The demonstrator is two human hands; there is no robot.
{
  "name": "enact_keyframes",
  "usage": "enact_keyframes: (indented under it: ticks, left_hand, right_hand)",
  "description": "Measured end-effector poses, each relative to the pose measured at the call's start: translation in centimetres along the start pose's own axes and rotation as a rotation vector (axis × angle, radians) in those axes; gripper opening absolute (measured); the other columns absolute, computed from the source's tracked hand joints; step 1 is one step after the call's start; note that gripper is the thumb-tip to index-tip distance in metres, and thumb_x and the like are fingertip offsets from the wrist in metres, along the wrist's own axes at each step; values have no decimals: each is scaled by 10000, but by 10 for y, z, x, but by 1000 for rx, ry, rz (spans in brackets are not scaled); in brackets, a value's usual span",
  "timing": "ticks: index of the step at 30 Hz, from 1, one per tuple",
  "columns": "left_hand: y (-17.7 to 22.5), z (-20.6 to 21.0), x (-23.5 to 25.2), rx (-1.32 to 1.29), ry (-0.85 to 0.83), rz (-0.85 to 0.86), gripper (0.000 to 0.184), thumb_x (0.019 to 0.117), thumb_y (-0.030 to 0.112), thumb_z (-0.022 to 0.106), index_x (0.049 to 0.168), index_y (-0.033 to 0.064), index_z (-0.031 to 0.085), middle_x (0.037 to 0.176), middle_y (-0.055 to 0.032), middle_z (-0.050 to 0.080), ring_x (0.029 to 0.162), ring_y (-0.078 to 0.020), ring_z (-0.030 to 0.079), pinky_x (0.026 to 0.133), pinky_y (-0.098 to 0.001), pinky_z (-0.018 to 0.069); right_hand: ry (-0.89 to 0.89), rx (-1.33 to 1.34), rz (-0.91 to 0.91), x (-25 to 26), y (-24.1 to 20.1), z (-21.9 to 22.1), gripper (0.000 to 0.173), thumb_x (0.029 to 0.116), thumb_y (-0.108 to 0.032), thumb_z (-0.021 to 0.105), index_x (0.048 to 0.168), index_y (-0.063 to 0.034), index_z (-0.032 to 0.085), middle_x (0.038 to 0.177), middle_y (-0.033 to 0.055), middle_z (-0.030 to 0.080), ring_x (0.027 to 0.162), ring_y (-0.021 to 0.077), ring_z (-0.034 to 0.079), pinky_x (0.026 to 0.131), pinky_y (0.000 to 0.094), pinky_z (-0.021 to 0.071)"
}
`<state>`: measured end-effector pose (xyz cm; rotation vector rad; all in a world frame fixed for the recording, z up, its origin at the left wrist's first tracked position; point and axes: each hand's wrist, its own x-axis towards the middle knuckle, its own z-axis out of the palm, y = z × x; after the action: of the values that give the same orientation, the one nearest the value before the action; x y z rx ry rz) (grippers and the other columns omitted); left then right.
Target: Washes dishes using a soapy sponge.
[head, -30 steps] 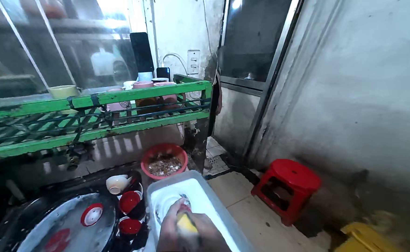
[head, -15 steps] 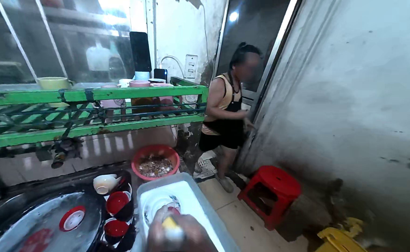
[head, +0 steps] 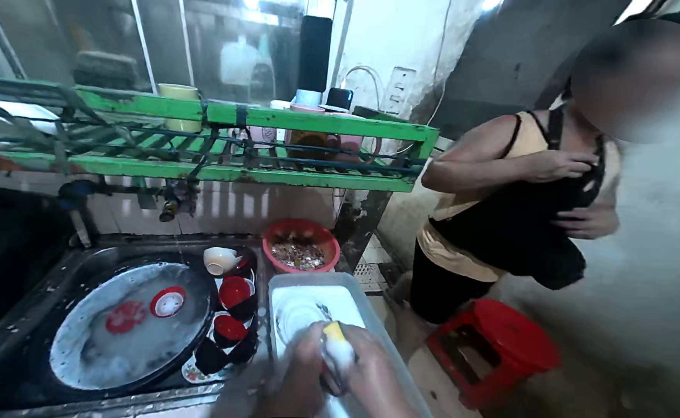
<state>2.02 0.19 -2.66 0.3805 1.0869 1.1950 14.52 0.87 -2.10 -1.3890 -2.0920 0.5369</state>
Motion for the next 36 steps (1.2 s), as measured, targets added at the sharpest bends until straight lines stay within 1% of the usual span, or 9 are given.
enact_keyframes:
  ticks: [4, 8, 15, 20, 23, 27, 31, 34, 36]
  left_hand:
    - [22, -11, 16, -133, -83, 3, 263, 1056, 216, 434, 994, 55, 633, 813, -73, 664, 745, -171, 665, 676, -346, 571]
    - [28, -11, 9, -41, -47, -115, 270, 1052, 275, 461, 983, 72, 626, 762, -73, 634, 660, -183, 631, 590, -356, 540]
    - [40, -31, 11, -153, -78, 121, 296, 1071, 216, 411, 1067, 29, 641, 882, -90, 688, 810, -182, 680, 725, -354, 581]
    - [106, -135, 22, 519, 364, 534, 356, 1095, 259, 418, 1231, 23, 646, 944, -122, 666, 734, -193, 612, 662, -385, 526]
    - [130, -172, 29, 1030, 639, 528, 373, 1107, 211, 416, 1313, -19, 626, 1321, -249, 616, 1210, -399, 597, 1040, -585, 445]
    - [80, -94, 67, 1289, 305, 600, 423, 1047, 264, 526, 1380, 9, 586, 1445, -222, 536, 1360, -375, 497, 1128, -549, 411]
    - [20, -20, 86, 1536, -152, 309, 813, 986, 652, 461, 1640, 219, 247, 1720, -129, 69, 1578, -378, 23, 1195, -716, 84]
    - [-5, -11, 100, 1725, -140, 109, 987, 899, 744, 530, 1655, 226, 165, 1715, -175, -21, 1562, -445, -37, 1135, -804, 15]
    - [-6, -9, 101, 1742, -174, 80, 992, 885, 699, 597, 1650, 216, 188, 1708, -195, 42, 1554, -460, 64, 1144, -773, 133]
  right_hand:
    - [0, 26, -223, -10, -14, 2, 443, 809, -55, 741, 1240, 38, 706, 1212, 197, 717, 1137, 381, 673, 995, 529, 535]
    - [-93, -50, -102, 0, 6, -6, 436, 824, -69, 729, 1249, 25, 698, 1215, 207, 707, 1166, 393, 655, 1030, 560, 505]
    - [4, 117, -261, 1, -35, 12, 468, 784, -55, 760, 1237, 45, 698, 1189, 196, 717, 1126, 349, 677, 995, 501, 542]
    - [-322, 53, -76, -25, 3, -10, 452, 843, 9, 718, 1285, 83, 658, 1262, 288, 668, 1217, 446, 623, 1087, 584, 456]
    - [-353, -60, 26, -33, 52, -10, 475, 875, -35, 700, 1333, 70, 630, 1310, 309, 632, 1249, 475, 594, 1093, 611, 441]
    - [-464, -220, 145, -29, 65, 1, 579, 875, -93, 719, 1420, 30, 566, 1405, 303, 566, 1319, 490, 526, 1118, 640, 401]
    - [-585, -317, 261, -26, 69, 15, 765, 834, -197, 777, 1516, -36, 471, 1485, 283, 502, 1372, 485, 471, 1144, 622, 374]
    - [-569, -302, 327, -25, 70, 14, 755, 844, -206, 771, 1522, -64, 469, 1471, 255, 525, 1358, 471, 487, 1120, 618, 403]
    - [-569, -271, 369, -21, 70, 13, 731, 841, -163, 760, 1511, -68, 486, 1455, 237, 547, 1350, 450, 504, 1116, 613, 409]
